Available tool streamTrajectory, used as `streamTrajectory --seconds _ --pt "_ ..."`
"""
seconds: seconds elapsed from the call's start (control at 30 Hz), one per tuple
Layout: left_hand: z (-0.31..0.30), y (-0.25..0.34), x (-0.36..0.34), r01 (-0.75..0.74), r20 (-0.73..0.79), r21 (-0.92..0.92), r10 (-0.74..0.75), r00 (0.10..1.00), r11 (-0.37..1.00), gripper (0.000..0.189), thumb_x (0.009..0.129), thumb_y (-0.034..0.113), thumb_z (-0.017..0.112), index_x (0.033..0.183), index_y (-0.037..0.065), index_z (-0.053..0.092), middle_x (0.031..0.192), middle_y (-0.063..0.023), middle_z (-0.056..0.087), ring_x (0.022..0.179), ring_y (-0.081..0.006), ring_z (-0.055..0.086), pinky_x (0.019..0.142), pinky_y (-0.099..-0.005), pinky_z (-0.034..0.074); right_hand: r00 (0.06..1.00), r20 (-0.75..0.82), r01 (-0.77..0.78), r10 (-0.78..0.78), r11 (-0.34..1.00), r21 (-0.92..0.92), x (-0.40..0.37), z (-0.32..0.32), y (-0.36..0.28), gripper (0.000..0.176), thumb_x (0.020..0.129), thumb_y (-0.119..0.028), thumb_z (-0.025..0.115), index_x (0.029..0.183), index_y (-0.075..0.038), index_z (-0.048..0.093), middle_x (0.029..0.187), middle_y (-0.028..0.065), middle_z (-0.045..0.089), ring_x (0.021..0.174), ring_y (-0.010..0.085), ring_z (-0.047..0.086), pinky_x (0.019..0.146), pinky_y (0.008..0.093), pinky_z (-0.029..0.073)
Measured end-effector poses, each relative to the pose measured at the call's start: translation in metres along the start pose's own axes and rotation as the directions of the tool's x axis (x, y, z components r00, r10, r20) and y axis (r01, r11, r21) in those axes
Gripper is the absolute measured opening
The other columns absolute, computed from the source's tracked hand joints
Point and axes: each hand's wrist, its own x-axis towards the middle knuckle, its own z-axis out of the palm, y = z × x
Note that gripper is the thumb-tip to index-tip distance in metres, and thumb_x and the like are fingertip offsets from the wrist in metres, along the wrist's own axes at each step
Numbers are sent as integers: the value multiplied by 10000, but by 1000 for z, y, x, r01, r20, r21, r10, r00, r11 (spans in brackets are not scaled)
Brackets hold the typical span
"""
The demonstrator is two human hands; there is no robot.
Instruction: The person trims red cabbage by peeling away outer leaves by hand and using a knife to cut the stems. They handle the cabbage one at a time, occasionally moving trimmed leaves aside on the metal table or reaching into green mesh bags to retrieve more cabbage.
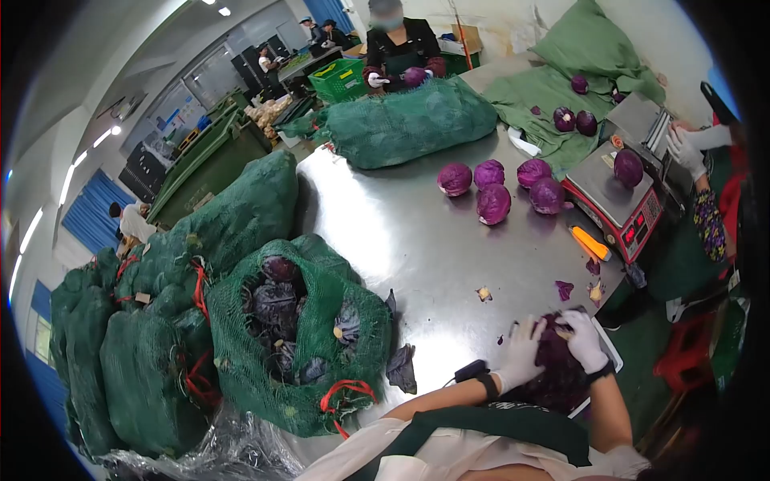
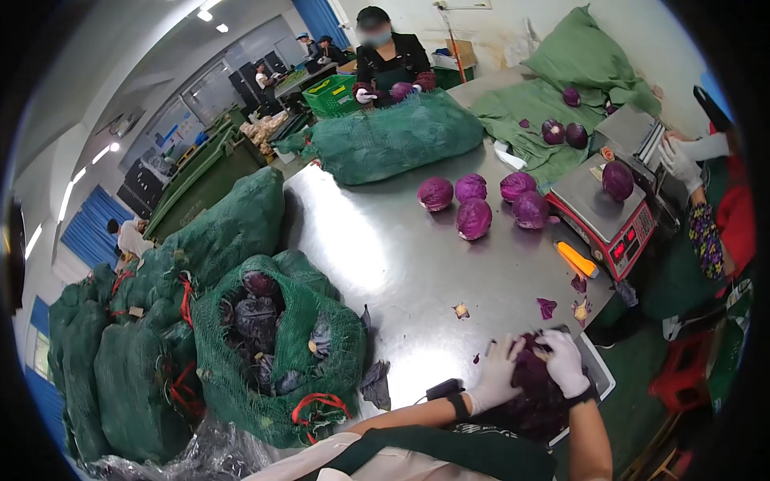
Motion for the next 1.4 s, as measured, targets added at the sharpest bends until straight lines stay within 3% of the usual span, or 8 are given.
streamTrajectory --seconds 0.4,0.57,0.63,0.77,0.97,1.1,1.2,1.4 --pt "-24 29 -21 49 359 -638 241 902 768 616 888 224 703 1415 21 457 1395 -200 501 1316 -302 474 1118 -386 367 900 -205 -424 384 880 -214 -113 -65 87 297 792 75 497 1043 12 643 1004 164 671 981 327 651 850 386 517" --pt "-171 -13 -81 211 121 -671 -176 977 711 494 894 153 682 1352 43 534 1308 -119 580 1268 -235 523 1078 -366 400 814 112 -464 569 522 716 -63 -55 -53 329 908 -15 470 1202 18 615 824 29 676 570 55 517 530 198 417" --pt "-237 -37 -108 147 -339 -176 -200 919 973 352 858 154 705 1175 22 629 1190 -159 629 1102 -311 607 960 -389 478 849 226 -423 477 359 832 -48 -35 -113 336 905 -47 497 1206 42 615 807 25 652 564 54 476 516 208 379" --pt "-309 -66 -194 524 -752 356 -95 652 774 408 813 70 696 1202 -12 604 1207 -198 617 1143 -347 589 1008 -400 454 792 598 -598 127 -40 801 -47 19 -166 412 933 -79 495 1311 84 514 854 48 650 599 73 511 565 211 440" --pt "-244 -76 -250 435 -310 468 -318 896 769 441 839 284 722 1167 -2 651 1184 -218 649 1146 -389 588 978 -428 466 662 750 -738 -11 165 654 -37 20 -187 418 965 -103 493 1341 81 479 885 84 655 632 95 559 605 215 473" --pt "-283 -56 -206 538 -479 -56 -495 725 841 340 901 165 655 1190 -13 633 1161 -223 657 1051 -385 642 922 -406 502 602 798 -775 17 254 579 -32 27 -189 387 965 -96 503 1316 66 505 864 81 656 630 96 572 595 217 478" --pt "-317 -106 -174 452 -645 183 -241 725 873 283 904 -12 543 1179 -25 607 1125 -220 647 1068 -400 613 902 -432 503 635 772 -748 25 269 607 -26 31 -193 348 968 -105 512 1280 48 536 856 83 664 610 98 578 573 218 477" --pt "-302 -199 -86 468 -162 595 -473 866 654 742 683 252 809 1314 5 507 1226 -223 603 1153 -375 591 968 -405 519 656 754 -731 39 284 621 -27 37 -189 306 961 -44 510 1239 82 539 888 119 679 645 122 621 638 239 518"
